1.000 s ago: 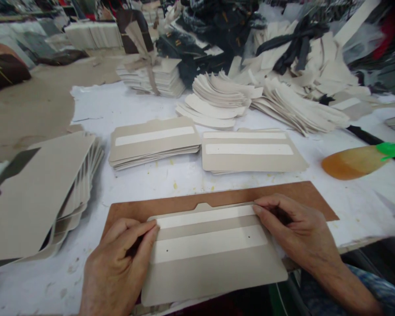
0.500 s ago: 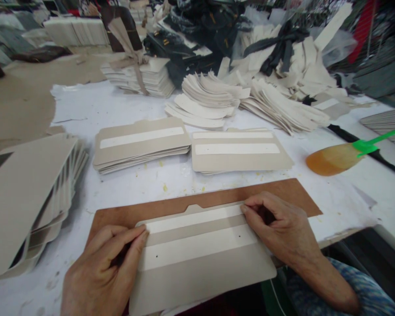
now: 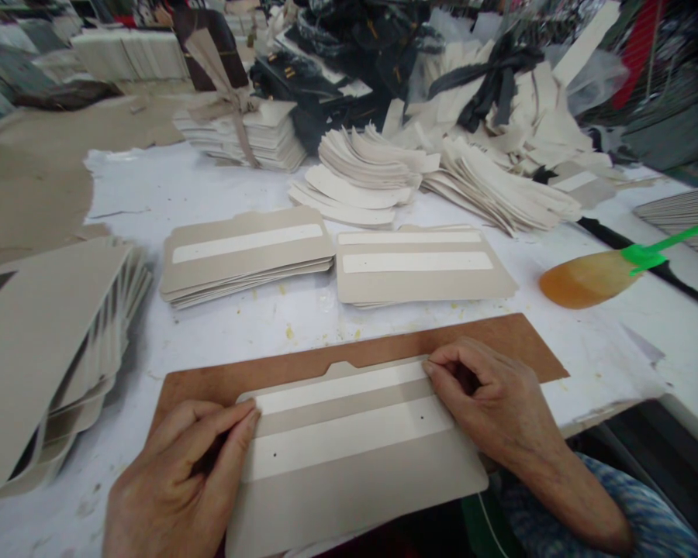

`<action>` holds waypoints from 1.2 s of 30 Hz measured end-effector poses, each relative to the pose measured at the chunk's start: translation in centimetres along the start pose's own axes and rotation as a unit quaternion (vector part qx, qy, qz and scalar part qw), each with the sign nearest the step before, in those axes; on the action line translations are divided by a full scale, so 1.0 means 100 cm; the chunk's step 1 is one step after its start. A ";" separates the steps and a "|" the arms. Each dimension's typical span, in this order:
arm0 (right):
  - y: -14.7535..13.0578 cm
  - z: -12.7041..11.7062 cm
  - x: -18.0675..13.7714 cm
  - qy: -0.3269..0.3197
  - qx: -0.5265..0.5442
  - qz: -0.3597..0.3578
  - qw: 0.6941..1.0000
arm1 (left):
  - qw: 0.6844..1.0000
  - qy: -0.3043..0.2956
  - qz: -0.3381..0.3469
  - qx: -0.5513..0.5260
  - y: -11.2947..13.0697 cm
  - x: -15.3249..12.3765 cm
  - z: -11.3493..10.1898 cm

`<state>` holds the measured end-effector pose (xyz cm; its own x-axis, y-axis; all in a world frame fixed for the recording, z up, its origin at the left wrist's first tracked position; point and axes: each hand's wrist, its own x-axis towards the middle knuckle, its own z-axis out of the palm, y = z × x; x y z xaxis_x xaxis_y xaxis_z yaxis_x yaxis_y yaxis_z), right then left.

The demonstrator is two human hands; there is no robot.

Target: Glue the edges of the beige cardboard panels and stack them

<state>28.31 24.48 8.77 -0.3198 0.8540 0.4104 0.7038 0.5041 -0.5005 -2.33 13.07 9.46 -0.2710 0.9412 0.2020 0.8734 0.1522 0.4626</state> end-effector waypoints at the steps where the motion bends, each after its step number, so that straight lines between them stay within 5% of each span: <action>1: 0.000 0.000 0.001 -0.003 0.001 0.005 1.000 | 1.000 0.000 -0.002 -0.002 0.000 0.000 0.000; 14: 0.001 0.006 0.004 -0.034 -0.024 0.063 0.997 | 0.999 -0.002 0.040 0.017 -0.005 0.007 0.000; 19: 0.006 -0.011 0.010 -0.072 0.144 0.169 0.972 | 0.998 0.028 0.053 -0.004 -0.003 0.007 0.000; 24: 0.008 -0.049 -0.009 0.129 0.210 0.237 0.940 | 0.987 0.150 0.060 0.024 -0.001 -0.014 -0.020; 27: 0.000 -0.056 -0.020 0.128 0.169 0.178 0.961 | 0.980 0.175 0.088 0.030 0.002 -0.023 -0.026; 32: -0.006 -0.034 -0.017 0.023 0.058 -0.058 0.996 | 0.965 0.110 0.236 0.042 0.010 -0.022 -0.005; 36: 0.006 -0.012 -0.021 -0.001 -0.030 -0.111 0.993 | 0.959 0.084 0.254 0.091 0.015 -0.019 0.013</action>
<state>30.16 22.84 8.56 -0.4725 0.7223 0.5050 0.6518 0.6721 -0.3513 0.00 11.91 8.59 0.1599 0.8488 0.5040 0.9623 -0.2477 0.1120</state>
